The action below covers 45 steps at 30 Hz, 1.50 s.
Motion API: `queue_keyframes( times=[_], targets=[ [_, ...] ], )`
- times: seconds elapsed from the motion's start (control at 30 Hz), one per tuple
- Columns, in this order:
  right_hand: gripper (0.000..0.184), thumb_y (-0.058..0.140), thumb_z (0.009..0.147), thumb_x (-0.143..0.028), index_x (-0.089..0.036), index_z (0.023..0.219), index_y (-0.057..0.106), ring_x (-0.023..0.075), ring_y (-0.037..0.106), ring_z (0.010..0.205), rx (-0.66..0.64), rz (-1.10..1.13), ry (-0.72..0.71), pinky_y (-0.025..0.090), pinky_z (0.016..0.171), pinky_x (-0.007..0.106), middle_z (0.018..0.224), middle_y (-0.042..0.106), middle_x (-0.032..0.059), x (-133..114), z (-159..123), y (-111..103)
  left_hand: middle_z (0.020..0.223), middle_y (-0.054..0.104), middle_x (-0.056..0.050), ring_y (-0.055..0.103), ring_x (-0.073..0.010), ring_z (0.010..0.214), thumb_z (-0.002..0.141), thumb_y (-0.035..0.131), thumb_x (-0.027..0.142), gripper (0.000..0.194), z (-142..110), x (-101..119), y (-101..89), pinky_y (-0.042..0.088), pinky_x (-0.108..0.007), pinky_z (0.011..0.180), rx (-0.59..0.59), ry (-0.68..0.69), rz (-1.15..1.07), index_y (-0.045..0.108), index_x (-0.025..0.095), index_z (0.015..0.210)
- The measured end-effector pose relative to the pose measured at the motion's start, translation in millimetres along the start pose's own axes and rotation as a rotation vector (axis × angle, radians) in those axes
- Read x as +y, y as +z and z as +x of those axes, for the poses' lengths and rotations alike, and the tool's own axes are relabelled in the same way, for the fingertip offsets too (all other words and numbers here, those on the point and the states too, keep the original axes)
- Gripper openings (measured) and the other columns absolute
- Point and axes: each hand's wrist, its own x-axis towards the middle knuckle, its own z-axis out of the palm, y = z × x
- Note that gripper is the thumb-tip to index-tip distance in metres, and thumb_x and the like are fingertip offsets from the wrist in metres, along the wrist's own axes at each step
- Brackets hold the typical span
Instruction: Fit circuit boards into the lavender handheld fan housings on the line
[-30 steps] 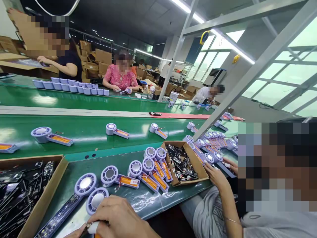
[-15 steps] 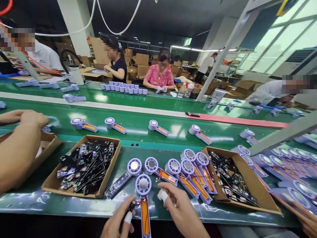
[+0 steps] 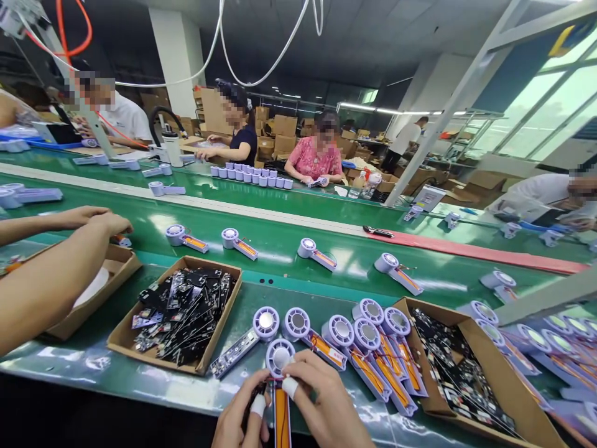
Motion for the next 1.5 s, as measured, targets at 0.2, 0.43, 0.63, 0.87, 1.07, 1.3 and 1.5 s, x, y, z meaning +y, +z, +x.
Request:
queue_keyframes(
  times=[0.2,0.43,0.63,0.87,1.07,1.3,1.5],
  targets=[
    [0.039,0.069,0.08,-0.052,-0.017,0.095,0.074,0.018,0.063,0.061,0.186,0.457,0.268,0.054,0.054,0.028,0.077,0.068,0.0073,15.8,-9.1,14.8,0.083,0.068,-0.006,0.062,-0.0165,0.057,0.093,0.043,0.03,0.035,-5.8,32.6,-6.8,0.054,-0.025,0.055,-0.116,0.038,0.165,0.068,0.022,0.115],
    [0.039,0.07,0.08,-0.051,-0.016,0.096,0.076,0.0176,0.065,0.064,0.25,0.484,0.255,0.055,0.054,0.027,0.087,0.071,0.0107,12.2,-13.5,20.0,0.103,0.069,-0.01,0.069,-0.0214,0.085,0.089,0.036,0.012,0.047,-8.5,52.6,-16.5,0.056,-0.028,0.076,-0.169,0.252,0.523,0.066,0.028,0.121],
    [0.02,0.055,0.093,-0.025,-0.023,0.103,0.072,0.0193,0.068,0.087,0.225,0.144,-0.02,0.056,0.065,0.023,0.109,0.067,0.0099,14.3,-17.6,28.7,0.08,0.071,-0.005,0.062,-0.0175,0.058,0.094,0.042,0.03,0.037,-12.8,52.3,-8.0,0.053,-0.026,0.062,-0.069,0.059,0.28,0.06,0.024,0.127],
    [0.028,0.047,0.097,-0.018,-0.029,0.111,0.069,0.0185,0.062,0.104,-0.028,0.078,-0.08,0.049,0.09,0.028,0.115,0.064,0.0047,12.0,-18.4,12.9,0.087,0.068,-0.004,0.058,-0.0125,0.055,0.094,0.043,0.04,0.038,-11.1,51.9,-1.7,0.048,-0.022,0.05,-0.074,-0.072,0.035,0.05,0.023,0.127],
    [0.014,0.058,0.092,-0.022,-0.024,0.088,0.072,0.015,0.058,0.076,-0.082,0.139,0.055,0.045,0.067,0.024,0.092,0.06,0.0025,-1.4,-11.4,4.9,0.085,0.07,-0.002,0.059,-0.0129,0.055,0.091,0.046,0.033,0.035,-14.0,52.8,0.9,0.049,-0.024,0.054,-0.018,-0.076,0.036,0.047,0.023,0.125],
    [0.015,0.054,0.092,-0.018,-0.022,0.083,0.065,0.0121,0.049,0.064,-0.04,-0.076,0.041,0.039,0.059,0.023,0.089,0.054,0.0013,-2.6,-10.3,10.3,0.103,0.075,-0.006,0.07,-0.0183,0.066,0.09,0.048,0.038,0.024,-19.7,56.6,5.3,0.056,-0.028,0.064,0.036,-0.063,0.049,0.059,0.024,0.106],
    [0.018,0.046,0.092,-0.012,-0.023,0.088,0.06,0.0161,0.058,0.075,-0.015,-0.39,-0.086,0.044,0.064,0.025,0.097,0.057,0.0041,-7.7,-11.3,12.3,0.114,0.074,-0.006,0.071,-0.0199,0.101,0.093,0.049,0.022,0.027,-19.9,45.6,-2.5,0.056,-0.025,0.087,0.037,0.249,0.435,0.065,0.024,0.115]
  ],
)
